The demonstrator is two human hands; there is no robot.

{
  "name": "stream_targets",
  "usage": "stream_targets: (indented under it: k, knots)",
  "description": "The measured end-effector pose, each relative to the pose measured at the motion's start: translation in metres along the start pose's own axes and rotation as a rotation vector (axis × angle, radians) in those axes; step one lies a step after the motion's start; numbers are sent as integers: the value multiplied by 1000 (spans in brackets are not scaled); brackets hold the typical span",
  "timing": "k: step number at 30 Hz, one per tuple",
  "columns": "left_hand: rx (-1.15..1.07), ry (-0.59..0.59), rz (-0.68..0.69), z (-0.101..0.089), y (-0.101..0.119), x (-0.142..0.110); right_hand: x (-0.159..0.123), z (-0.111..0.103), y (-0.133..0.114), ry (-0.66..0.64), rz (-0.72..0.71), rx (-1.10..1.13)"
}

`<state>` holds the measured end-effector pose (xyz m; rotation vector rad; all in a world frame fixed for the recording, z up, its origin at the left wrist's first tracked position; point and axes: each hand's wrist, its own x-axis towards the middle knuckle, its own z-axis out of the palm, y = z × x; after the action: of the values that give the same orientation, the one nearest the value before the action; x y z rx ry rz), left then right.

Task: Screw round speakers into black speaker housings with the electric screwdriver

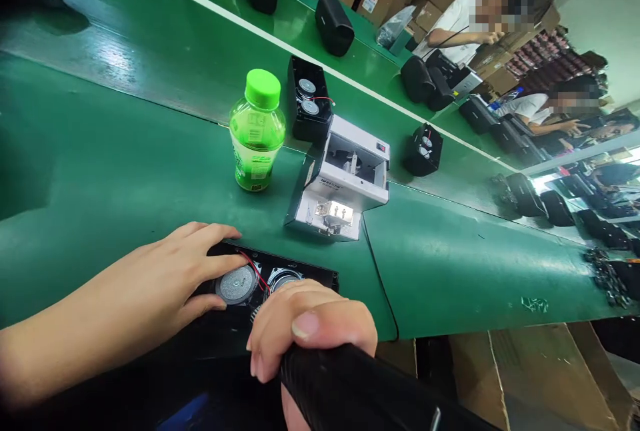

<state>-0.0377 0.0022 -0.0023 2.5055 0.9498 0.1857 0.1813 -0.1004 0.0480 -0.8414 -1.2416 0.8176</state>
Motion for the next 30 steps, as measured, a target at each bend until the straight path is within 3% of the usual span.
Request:
stream_targets:
  k: [7,12,18,24,30]
  knots:
    - [-24,-10,-2,0,1,-1,-1,-3,-1,-10,99,31]
    - [-40,17,14,4,-1,-3,-1,-1,9,-15,54,47]
    - [-7,56,31,8,-1,-5,-16,5,6,-63,-5,-100]
    - [-12,19,8,6,1,-3,-19,12,20,-47,-78,-71]
    - [-7,26,-2,5,1,-4,-30,27,47,73,-167,-4]
